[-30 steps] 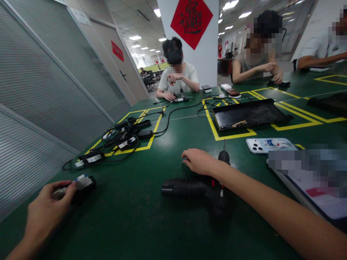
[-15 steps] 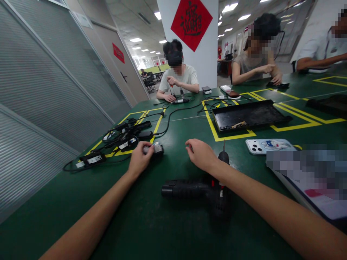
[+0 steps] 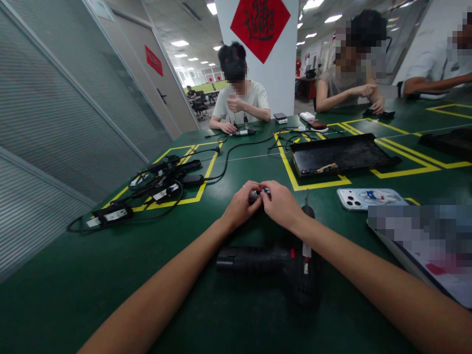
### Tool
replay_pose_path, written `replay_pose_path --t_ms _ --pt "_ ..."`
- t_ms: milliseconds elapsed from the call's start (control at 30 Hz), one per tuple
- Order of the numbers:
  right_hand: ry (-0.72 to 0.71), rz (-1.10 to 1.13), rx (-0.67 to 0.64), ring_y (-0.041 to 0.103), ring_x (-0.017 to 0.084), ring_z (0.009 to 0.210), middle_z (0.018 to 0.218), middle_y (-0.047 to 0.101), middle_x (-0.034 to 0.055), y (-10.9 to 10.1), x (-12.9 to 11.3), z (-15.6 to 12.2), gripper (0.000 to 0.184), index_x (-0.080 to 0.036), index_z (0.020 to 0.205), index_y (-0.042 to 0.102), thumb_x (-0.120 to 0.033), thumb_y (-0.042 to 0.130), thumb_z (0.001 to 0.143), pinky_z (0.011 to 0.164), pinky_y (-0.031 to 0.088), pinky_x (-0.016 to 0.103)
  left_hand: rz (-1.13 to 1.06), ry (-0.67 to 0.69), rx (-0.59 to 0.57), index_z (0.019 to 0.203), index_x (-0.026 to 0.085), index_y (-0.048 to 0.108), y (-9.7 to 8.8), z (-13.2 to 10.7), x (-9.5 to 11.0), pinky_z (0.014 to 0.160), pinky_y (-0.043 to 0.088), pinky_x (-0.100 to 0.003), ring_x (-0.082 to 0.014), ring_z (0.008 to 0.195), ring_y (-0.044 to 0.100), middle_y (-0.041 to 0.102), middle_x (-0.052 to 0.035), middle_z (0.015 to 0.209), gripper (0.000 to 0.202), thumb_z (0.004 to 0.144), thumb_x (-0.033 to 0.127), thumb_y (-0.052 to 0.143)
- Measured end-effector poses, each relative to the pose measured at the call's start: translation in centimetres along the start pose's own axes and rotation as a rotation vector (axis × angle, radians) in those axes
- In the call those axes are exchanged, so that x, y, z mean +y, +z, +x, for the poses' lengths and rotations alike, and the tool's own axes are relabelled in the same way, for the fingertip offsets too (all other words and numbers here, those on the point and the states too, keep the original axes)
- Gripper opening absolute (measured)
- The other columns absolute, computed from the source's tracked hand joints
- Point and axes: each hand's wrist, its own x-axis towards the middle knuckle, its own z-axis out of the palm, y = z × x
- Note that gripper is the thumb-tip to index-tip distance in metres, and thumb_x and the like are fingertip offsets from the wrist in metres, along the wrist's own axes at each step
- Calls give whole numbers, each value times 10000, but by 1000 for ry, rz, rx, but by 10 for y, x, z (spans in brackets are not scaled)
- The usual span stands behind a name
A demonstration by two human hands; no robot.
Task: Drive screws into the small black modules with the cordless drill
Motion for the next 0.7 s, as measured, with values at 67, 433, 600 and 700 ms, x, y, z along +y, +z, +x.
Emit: replay_pose_path --t_ms 67,433,600,700 --pt "1 0 -19 565 188 966 1022 635 95 0 2 0 267 -140 1040 596 -120 395 865 885 407 280 5 -2 -9 993 184 483 -2 0 1 888 435 -314 -169 957 543 559 -66 1035 152 847 228 487" --pt "12 -23 -49 560 205 1004 1076 622 124 1 8 1 331 -114 1096 588 -54 419 818 893 402 282 -43 -10 -62 1026 187 496 -7 4 1 887 438 -325 -175 950 550 580 -63 1022 172 880 272 459" --pt "6 -34 -45 565 209 995 1075 624 130 1 7 1 329 -103 1099 591 -60 420 821 893 404 283 -79 -17 -76 1019 189 508 -11 5 2 896 439 -329 -177 962 565 598 -62 1031 181 866 283 488" --pt "1 -41 -44 570 207 991 1072 628 126 1 7 0 328 -105 1093 598 -61 420 822 888 407 278 -117 -43 -58 1003 184 530 -12 6 1 896 441 -333 -177 962 575 612 -64 1034 186 852 290 510"
